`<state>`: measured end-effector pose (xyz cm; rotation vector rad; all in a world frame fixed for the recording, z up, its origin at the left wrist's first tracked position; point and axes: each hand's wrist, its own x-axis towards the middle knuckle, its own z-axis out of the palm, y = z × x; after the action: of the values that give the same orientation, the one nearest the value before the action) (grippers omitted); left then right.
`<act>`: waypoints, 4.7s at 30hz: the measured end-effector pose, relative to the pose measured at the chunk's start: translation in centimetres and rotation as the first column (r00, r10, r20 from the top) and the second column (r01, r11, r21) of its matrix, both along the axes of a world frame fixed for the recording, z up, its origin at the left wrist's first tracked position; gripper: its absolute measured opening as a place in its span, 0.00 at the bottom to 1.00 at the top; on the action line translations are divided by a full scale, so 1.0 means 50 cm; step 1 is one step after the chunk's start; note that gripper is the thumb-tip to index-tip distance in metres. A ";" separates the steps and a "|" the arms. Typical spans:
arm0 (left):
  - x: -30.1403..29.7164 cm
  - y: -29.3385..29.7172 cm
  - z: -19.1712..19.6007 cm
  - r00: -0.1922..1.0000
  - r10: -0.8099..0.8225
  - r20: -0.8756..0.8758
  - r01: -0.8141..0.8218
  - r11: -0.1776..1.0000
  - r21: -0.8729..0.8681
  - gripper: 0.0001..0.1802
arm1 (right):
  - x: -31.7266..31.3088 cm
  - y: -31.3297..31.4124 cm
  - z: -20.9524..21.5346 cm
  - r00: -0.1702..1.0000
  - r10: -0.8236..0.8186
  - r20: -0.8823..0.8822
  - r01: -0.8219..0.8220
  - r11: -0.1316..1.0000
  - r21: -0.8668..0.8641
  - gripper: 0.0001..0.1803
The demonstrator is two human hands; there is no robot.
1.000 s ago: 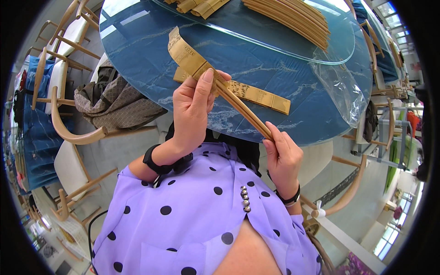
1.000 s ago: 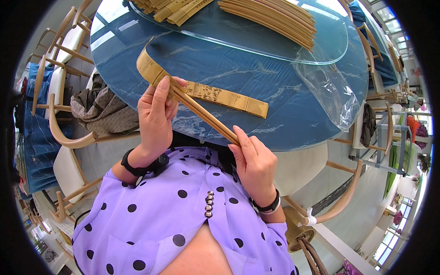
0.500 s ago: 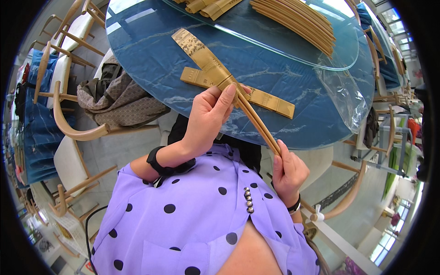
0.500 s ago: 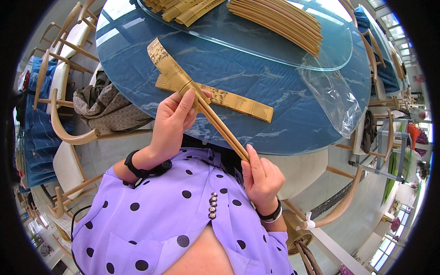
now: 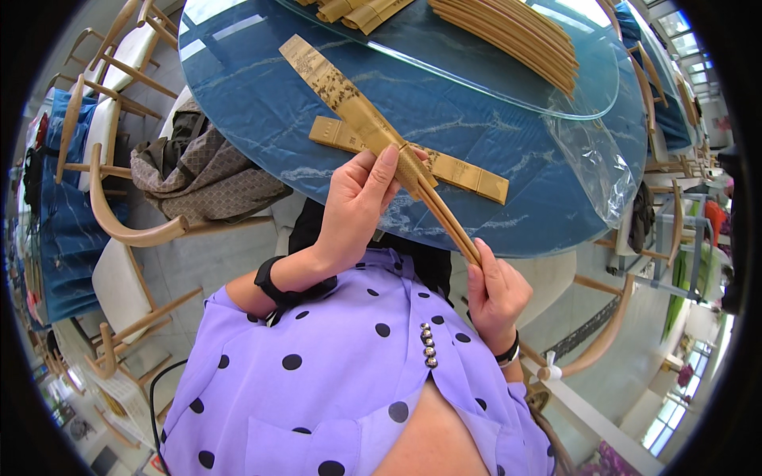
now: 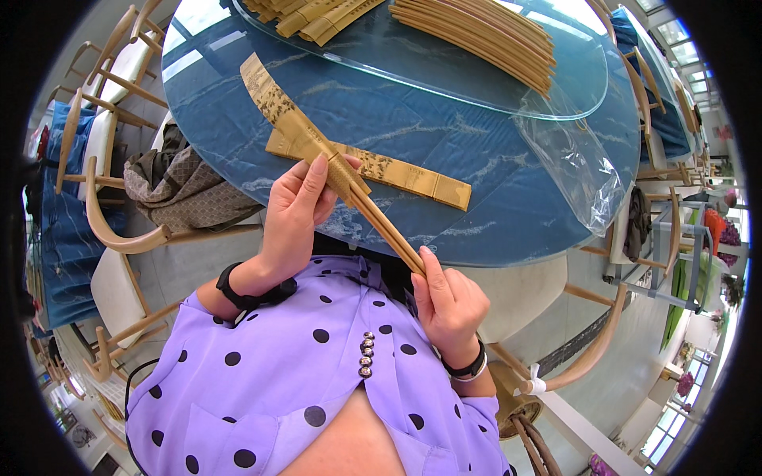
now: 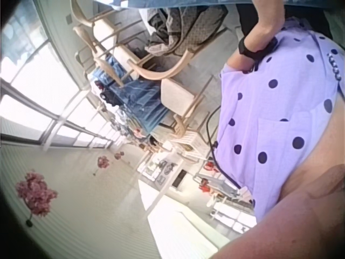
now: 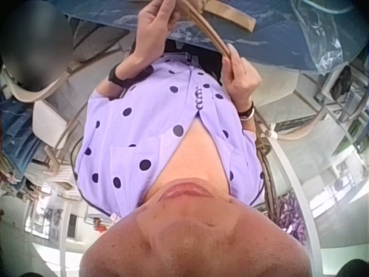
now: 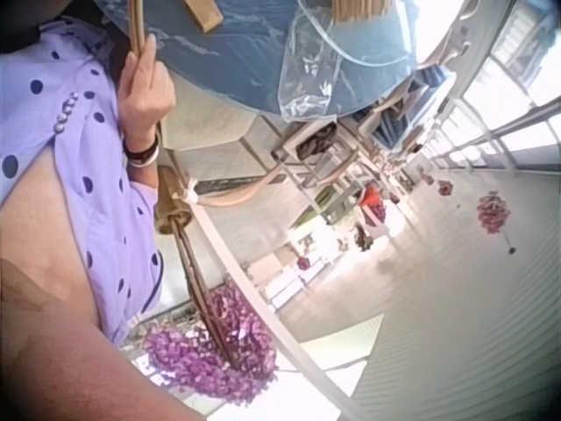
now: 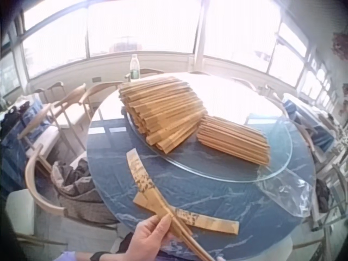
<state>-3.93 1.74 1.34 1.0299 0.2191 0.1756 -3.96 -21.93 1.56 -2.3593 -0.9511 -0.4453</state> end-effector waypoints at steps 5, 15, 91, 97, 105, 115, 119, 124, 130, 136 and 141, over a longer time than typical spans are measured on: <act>0.023 0.015 -0.009 0.985 0.151 0.086 -0.157 0.986 0.059 0.17 | 0.002 -0.011 -0.004 1.000 0.006 0.010 -0.006 1.000 0.006 0.18; 0.009 -0.003 -0.005 0.997 0.059 0.046 -0.057 0.997 -0.048 0.17 | 0.004 0.001 -0.003 0.999 -0.005 0.051 0.005 1.000 0.000 0.18; 0.007 0.035 0.005 0.996 0.085 0.021 -0.083 0.992 -0.097 0.18 | 0.006 0.001 -0.008 0.998 -0.033 -0.057 0.034 0.999 0.028 0.10; 0.010 0.035 -0.003 0.996 0.087 0.037 -0.085 0.996 -0.037 0.19 | -0.002 0.004 -0.003 0.984 -0.076 -0.159 0.084 0.995 0.048 0.09; 0.011 0.031 -0.002 0.997 0.070 0.019 -0.071 0.996 0.054 0.18 | 0.011 0.009 -0.001 0.972 0.016 -0.233 0.003 0.997 0.080 0.12; 0.016 0.034 -0.005 0.991 0.135 -0.006 -0.134 0.989 0.068 0.18 | 0.014 0.004 -0.005 0.992 0.029 -0.126 -0.009 0.987 0.160 0.18; 0.010 0.024 -0.009 0.993 0.116 -0.004 -0.116 0.993 0.030 0.18 | 0.012 0.004 -0.006 0.978 0.030 -0.204 0.007 0.984 0.177 0.17; 0.021 0.043 -0.002 0.989 0.140 0.041 -0.137 0.988 -0.066 0.20 | 0.002 0.005 -0.005 0.962 -0.007 -0.273 0.061 0.980 0.191 0.13; 0.014 0.039 0.002 0.992 0.111 0.066 -0.107 0.993 -0.054 0.20 | -0.003 0.009 -0.018 0.962 -0.008 -0.274 0.073 0.971 0.226 0.12; 0.013 0.038 0.008 0.991 0.131 0.034 -0.127 0.986 -0.112 0.19 | 0.003 0.013 -0.020 0.967 0.024 -0.252 0.038 0.971 0.238 0.12; 0.020 0.046 0.000 0.988 0.145 0.056 -0.142 0.989 -0.042 0.20 | -0.002 0.011 -0.012 0.959 0.022 -0.282 0.047 0.971 0.233 0.11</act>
<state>-2.91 4.05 1.33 0.9700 0.2424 0.3309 -4.07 -21.38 0.95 -2.1394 -0.7077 -0.2043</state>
